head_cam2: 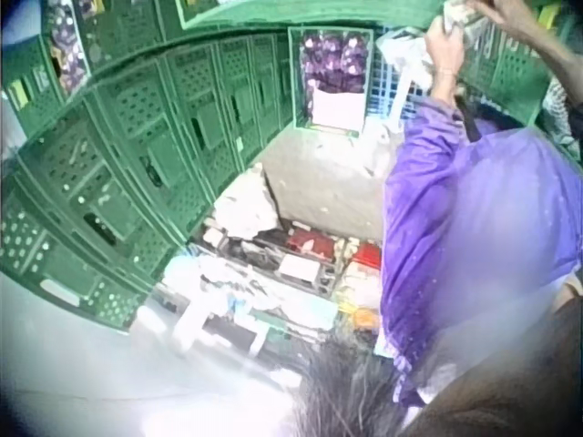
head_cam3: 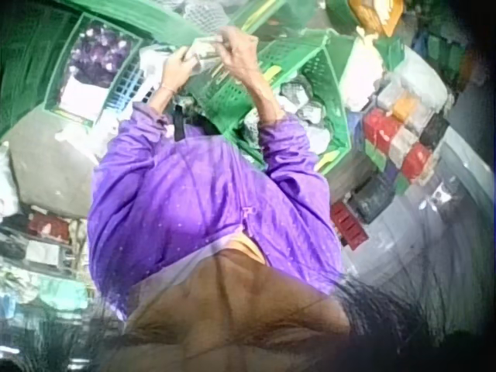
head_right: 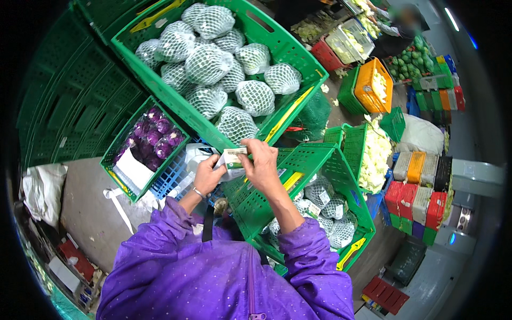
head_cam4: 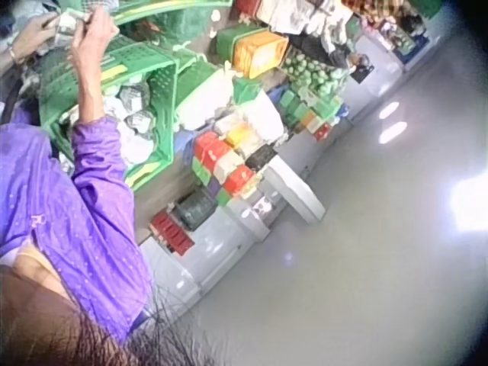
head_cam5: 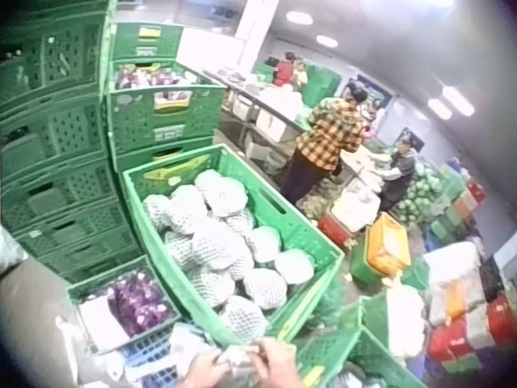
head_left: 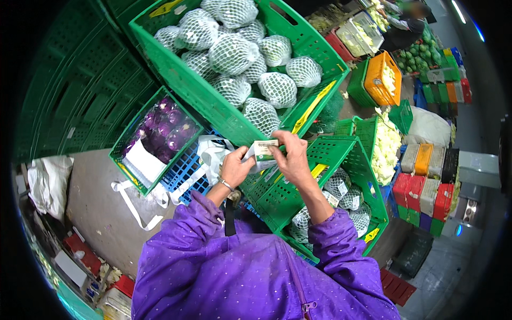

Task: The person stands in a produce warehouse and applies adhesive labels to mesh bags of onions. They tear labels from a roll, peel off the backing, and stick them onto the bags, which are then placed into green plastic crates. The person repeats this process for multiple bags throughout the clip.

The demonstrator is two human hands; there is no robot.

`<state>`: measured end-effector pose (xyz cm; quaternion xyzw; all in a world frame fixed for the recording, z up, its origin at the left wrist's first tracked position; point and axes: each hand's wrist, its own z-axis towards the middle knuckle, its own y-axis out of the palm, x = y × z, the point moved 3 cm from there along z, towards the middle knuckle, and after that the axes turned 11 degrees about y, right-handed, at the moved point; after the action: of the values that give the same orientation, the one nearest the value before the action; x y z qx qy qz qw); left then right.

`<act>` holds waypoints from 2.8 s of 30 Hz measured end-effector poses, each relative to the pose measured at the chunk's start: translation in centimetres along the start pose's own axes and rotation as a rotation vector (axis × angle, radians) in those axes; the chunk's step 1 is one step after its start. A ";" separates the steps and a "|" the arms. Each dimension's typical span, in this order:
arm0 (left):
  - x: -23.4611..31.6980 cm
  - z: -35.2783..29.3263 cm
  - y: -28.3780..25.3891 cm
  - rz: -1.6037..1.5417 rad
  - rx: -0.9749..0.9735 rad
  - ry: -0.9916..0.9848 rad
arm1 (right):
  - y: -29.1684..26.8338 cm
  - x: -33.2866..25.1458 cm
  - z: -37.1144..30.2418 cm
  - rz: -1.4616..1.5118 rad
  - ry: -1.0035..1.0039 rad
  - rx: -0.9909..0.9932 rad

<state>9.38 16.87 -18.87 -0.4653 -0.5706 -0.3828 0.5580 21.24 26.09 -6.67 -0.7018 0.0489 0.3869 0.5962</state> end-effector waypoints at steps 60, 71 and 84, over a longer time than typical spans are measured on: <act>0.8 -20.2 -33.9 -0.100 0.876 -0.004 | -1.0 -8.4 7.1 -0.632 0.017 -0.374; 15.7 -26.6 -42.3 -0.447 0.670 0.398 | 14.3 -20.7 7.1 1.118 0.044 -0.904; 12.9 -22.9 -43.4 -0.864 0.499 0.329 | 13.2 -23.6 0.1 1.372 0.214 -1.138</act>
<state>-25.09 -15.63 -0.60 0.0258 -0.6891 -0.4986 0.5253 -2.26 13.17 -3.02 -0.7400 0.3135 0.5561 -0.2117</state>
